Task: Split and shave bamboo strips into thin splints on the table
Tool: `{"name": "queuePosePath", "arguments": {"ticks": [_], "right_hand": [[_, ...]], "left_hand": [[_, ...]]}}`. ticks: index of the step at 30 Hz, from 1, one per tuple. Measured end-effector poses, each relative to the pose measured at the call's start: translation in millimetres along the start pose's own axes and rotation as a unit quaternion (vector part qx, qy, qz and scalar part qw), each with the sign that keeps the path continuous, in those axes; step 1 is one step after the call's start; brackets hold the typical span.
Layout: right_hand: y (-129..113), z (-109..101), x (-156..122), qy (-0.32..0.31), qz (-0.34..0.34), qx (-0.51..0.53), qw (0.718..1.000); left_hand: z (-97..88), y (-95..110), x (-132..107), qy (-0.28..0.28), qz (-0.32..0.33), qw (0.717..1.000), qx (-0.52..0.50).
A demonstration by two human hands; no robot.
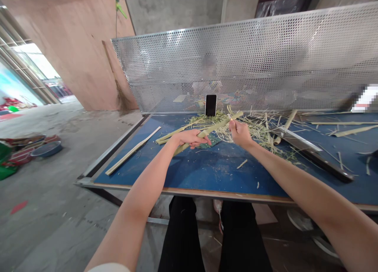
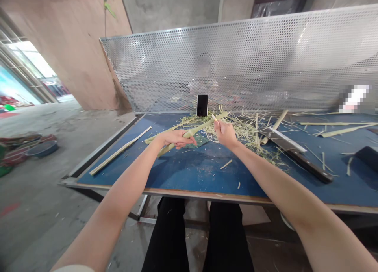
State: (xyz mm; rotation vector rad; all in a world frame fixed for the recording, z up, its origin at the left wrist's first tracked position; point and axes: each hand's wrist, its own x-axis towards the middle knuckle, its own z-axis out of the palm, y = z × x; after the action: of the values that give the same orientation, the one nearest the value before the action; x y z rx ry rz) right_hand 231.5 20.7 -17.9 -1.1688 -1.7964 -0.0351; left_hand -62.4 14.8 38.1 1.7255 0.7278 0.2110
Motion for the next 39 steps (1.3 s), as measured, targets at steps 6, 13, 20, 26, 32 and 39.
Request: {"name": "queuePosePath", "arguments": {"ticks": [6,13,20,26,32,39], "right_hand": [[0.2,0.1,-0.4,-0.004,-0.002,0.003,1.0],[0.0,0.9,-0.7,-0.004,-0.012,0.004,1.0],[0.9,1.0,-0.7,-0.003,-0.019,0.017,1.0],[1.5,1.3,-1.1,-0.012,-0.009,0.007,1.0],[0.9,1.7,-1.5,-0.022,-0.005,-0.003,1.0],[1.4,1.9,-2.0,-0.019,-0.014,0.012,1.0]], "left_hand": [[1.3,1.4,-1.6,-0.008,-0.001,1.0,-0.003],[0.0,0.3,-1.0,-0.012,-0.001,1.0,-0.008],[2.9,3.9,-3.3,0.0,-0.004,1.0,-0.003],[4.3,5.0,-4.4,0.003,-0.014,1.0,0.001],[3.2,3.4,-3.3,0.001,-0.01,1.0,0.003],[3.8,3.5,-2.9,0.01,-0.015,1.0,0.007]]}}
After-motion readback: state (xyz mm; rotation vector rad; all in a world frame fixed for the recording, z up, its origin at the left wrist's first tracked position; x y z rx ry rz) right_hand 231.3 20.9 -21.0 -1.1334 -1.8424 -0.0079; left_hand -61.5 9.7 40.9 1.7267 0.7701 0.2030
